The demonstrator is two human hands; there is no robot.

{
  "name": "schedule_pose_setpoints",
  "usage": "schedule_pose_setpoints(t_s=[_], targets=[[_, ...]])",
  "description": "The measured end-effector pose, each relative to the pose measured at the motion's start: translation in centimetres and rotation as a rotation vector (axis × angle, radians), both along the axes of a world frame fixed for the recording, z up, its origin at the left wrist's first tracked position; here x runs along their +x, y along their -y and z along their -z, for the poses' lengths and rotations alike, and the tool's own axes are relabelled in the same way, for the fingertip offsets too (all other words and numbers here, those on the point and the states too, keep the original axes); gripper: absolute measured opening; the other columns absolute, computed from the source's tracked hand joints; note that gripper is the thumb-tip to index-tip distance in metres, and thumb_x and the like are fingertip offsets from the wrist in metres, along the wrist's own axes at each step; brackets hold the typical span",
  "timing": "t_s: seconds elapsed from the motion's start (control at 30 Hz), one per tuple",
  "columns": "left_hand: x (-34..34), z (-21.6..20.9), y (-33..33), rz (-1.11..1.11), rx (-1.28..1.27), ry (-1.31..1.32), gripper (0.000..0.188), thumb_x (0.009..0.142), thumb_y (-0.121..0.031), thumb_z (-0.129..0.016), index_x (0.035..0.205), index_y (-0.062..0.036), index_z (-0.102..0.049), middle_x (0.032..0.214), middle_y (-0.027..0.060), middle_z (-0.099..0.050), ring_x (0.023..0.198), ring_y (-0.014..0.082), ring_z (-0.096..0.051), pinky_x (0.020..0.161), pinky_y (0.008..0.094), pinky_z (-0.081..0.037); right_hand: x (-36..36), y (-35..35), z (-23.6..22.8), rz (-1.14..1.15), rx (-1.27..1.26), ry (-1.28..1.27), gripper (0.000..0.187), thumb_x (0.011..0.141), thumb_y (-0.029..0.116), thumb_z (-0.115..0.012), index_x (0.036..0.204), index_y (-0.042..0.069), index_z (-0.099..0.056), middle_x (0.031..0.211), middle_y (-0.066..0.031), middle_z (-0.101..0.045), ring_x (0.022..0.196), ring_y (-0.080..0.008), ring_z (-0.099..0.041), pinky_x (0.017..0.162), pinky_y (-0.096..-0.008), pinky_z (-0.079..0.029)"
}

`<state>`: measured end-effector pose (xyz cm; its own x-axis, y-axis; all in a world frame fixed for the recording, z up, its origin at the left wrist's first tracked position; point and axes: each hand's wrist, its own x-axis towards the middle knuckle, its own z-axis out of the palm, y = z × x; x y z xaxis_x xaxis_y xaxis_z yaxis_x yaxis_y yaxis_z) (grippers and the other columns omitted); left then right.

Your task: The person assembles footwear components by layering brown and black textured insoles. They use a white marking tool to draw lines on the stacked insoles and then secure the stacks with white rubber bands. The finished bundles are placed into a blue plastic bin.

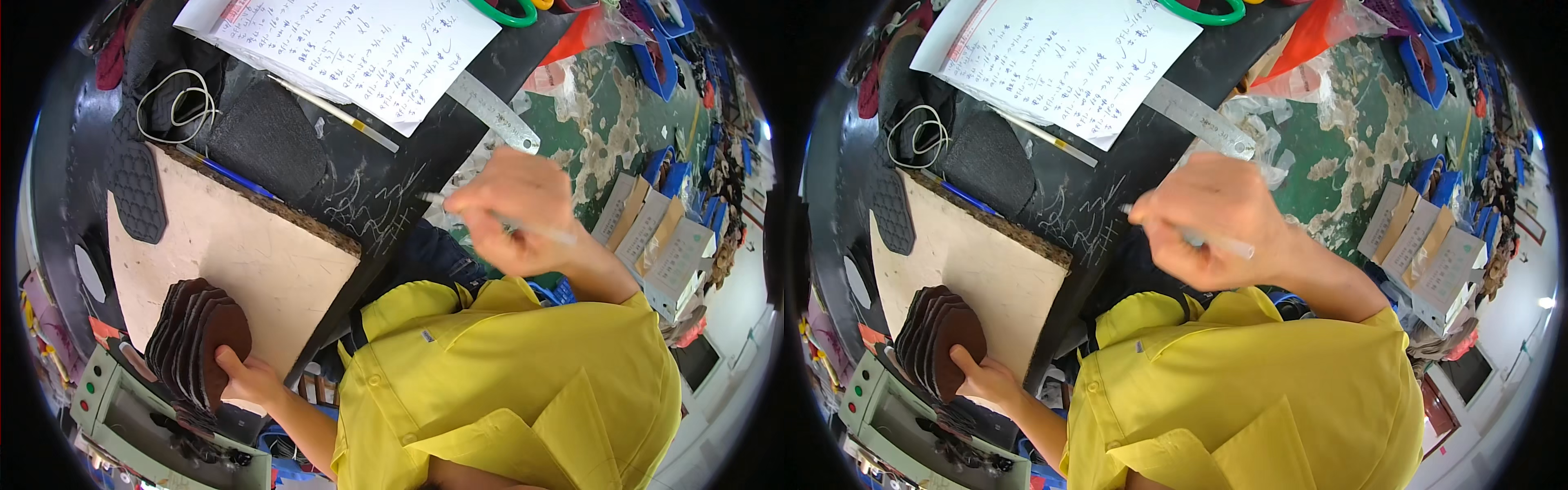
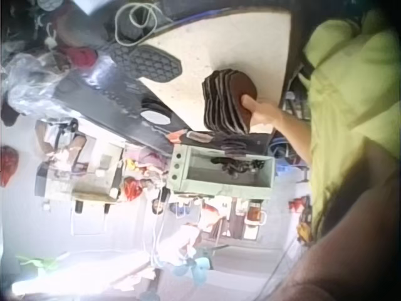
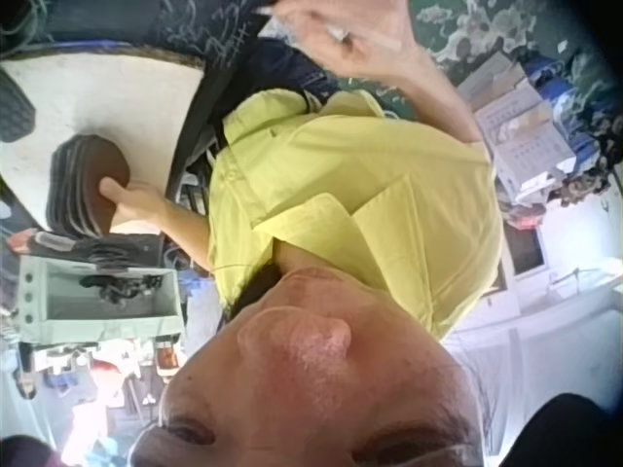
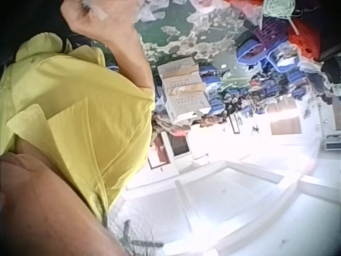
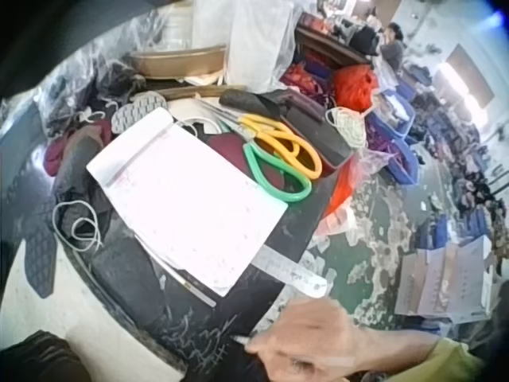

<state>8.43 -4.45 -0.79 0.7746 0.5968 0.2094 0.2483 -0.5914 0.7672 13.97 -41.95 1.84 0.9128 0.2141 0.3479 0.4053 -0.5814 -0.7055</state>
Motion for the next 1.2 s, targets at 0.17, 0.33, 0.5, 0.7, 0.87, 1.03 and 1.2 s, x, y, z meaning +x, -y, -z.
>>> schedule_pose_setpoints(t_s=[0.17,0.33,0.5,0.7,0.87,1.03,1.2], targets=[[-0.5,0.2,-1.3,-0.052,0.027,-0.018,0.049,0.089,-0.032,-0.067,0.108,0.013,-0.059,0.111,0.0205,-0.065,0.092,0.0277,-0.062,0.082,0.0382,-0.048,0.1,0.6,0.6,0.091,-0.101,0.125,0.016,0.065,-0.004,-0.063,0.078,0.003,-0.065,0.06,-0.0021,-0.059,0.048,-0.0193,-0.055,0.05,-0.0295,-0.039],[0.2,0.2,-0.9,-0.109,0.026,-0.064,0.054,0.088,-0.036,-0.068,0.108,0.0138,-0.059,0.112,0.0218,-0.065,0.094,0.0305,-0.063,0.082,0.0404,-0.048,-1.0,0.0,0.0,0.072,0.029,0.01,0.015,0.065,-0.006,-0.062,0.076,0.003,-0.065,0.06,-0.0034,-0.06,0.047,-0.019,-0.054,0.049,-0.0289,-0.038],[-0.2,-0.3,-0.1,-0.126,0.083,-0.081,0.051,0.089,-0.033,-0.067,0.107,0.0141,-0.06,0.11,0.0207,-0.066,0.091,0.03,-0.063,0.081,0.0405,-0.048,-0.5,2.1,0.2,0.339,-0.156,0.148,0.018,0.067,-0.008,-0.059,0.083,-0.001,-0.066,0.065,-0.0081,-0.063,0.05,-0.0205,-0.055,0.047,-0.0289,-0.042],[-0.2,0.2,-0.8,-0.042,-0.039,-0.049,0.043,0.088,-0.024,-0.067,0.109,0.0137,-0.06,0.109,0.0188,-0.067,0.088,0.0238,-0.064,0.08,0.0336,-0.05,-0.5,-0.4,1.4,0.069,0.142,0.231,0.023,0.071,-0.002,-0.064,0.093,0.0,-0.068,0.08,-0.0116,-0.068,0.058,-0.0224,-0.06,0.051,-0.0318,-0.047],[0.1,0.0,-0.2,-0.004,-0.174,0.024,0.043,0.086,-0.016,-0.068,0.115,0.0129,-0.055,0.117,0.0195,-0.062,0.098,0.0266,-0.061,0.088,0.0374,-0.049,0.4,-5.4,1.8,-0.057,0.381,0.204,0.038,0.07,0.003,-0.07,0.108,0.003,-0.068,0.091,-0.0079,-0.068,0.058,-0.0198,-0.06,0.05,-0.0317,-0.046],[-0.9,1.6,-1.7,0.03,-0.238,0.096,0.045,0.085,-0.014,-0.069,0.117,0.0129,-0.053,0.12,0.02,-0.059,0.103,0.0287,-0.059,0.092,0.0397,-0.048,2.2,-8.1,-3.3,-0.362,0.701,0.218,0.016,0.082,0.006,-0.062,0.092,0.006,-0.075,0.069,-0.004,-0.054,0.047,-0.0125,-0.048,0.043,-0.0247,-0.038],[-1.0,1.7,-1.9,0.141,-0.23,0.107,0.047,0.085,-0.016,-0.071,0.117,0.0126,-0.053,0.121,0.0199,-0.058,0.104,0.0289,-0.058,0.094,0.04,-0.047,1.3,-10.6,-7.3,-0.319,1.059,0.1,0.017,0.078,0.013,-0.075,0.069,0.009,-0.061,0.06,-0.0035,-0.052,0.044,-0.0172,-0.05,0.039,-0.0272,-0.036]])
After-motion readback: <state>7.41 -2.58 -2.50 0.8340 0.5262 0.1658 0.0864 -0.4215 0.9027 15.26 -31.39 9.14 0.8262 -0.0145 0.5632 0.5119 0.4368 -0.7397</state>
